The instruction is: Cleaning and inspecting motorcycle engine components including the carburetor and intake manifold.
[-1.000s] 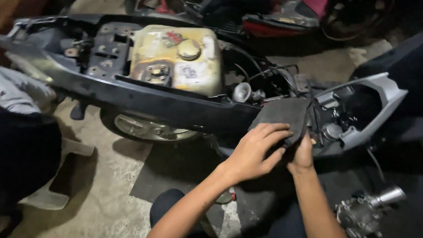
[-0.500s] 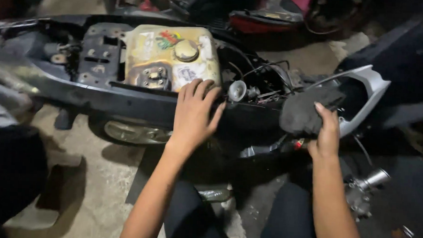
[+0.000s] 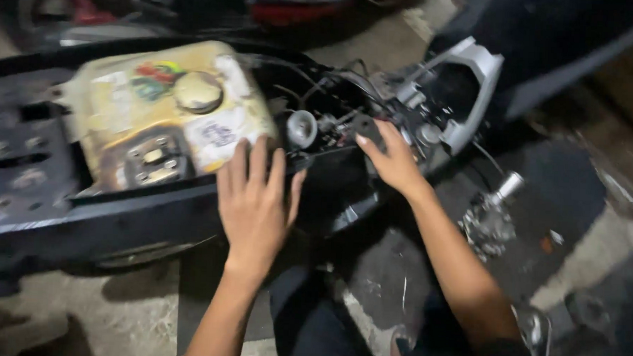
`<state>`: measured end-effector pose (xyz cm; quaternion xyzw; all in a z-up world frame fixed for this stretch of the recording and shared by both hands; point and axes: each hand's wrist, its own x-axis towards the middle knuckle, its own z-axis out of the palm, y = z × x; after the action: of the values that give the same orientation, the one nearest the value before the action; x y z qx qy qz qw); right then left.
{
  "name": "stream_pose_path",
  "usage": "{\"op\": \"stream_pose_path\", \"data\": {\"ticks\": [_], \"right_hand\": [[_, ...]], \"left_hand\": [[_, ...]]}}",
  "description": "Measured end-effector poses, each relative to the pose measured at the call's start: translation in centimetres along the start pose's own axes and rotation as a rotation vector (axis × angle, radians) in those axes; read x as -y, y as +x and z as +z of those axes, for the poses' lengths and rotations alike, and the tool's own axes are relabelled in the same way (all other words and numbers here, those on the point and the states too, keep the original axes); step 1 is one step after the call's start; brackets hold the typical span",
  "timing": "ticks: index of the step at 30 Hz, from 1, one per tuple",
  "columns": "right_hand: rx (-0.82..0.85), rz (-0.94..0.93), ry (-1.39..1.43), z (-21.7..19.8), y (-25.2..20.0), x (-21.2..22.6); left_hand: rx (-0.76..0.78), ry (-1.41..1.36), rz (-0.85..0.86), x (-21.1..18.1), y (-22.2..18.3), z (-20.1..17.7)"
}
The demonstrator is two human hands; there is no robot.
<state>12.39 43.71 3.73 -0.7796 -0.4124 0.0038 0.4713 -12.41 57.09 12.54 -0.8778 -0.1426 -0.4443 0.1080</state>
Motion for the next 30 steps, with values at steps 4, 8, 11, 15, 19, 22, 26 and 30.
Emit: {"op": "stream_pose_path", "data": {"ticks": [4, 8, 11, 15, 19, 22, 26, 30], "right_hand": [[0.008, 0.102, -0.082, 0.4, -0.2, 0.0], [0.006, -0.079, -0.043, 0.1, -0.6, 1.0], [0.026, -0.166, -0.039, -0.7, -0.3, 1.7], [0.057, -0.147, -0.056, -0.9, -0.4, 2.4], [0.119, -0.124, -0.036, -1.5, 0.0, 1.9], [0.168, -0.143, 0.021, -1.8, 0.7, 0.5], [0.243, -0.165, 0.019, -3.5, 2.6, -0.1], [0.058, -0.118, -0.003, -6.1, 5.0, -1.5]], "left_hand": [[-0.010, -0.024, 0.010, -0.1, -0.5, 0.4], [0.079, -0.029, -0.018, -0.2, -0.7, -1.1], [0.154, -0.032, -0.045, -0.4, -0.3, -1.4], [0.193, -0.004, -0.017, -0.3, -0.8, -1.4], [0.180, -0.004, -0.029, -0.5, -0.7, -1.3], [0.190, -0.030, -0.047, -0.8, -0.3, -1.8], [0.150, -0.046, -0.095, -0.9, 0.3, -1.7], [0.140, -0.081, -0.131, -1.5, 0.9, -2.1]]}}
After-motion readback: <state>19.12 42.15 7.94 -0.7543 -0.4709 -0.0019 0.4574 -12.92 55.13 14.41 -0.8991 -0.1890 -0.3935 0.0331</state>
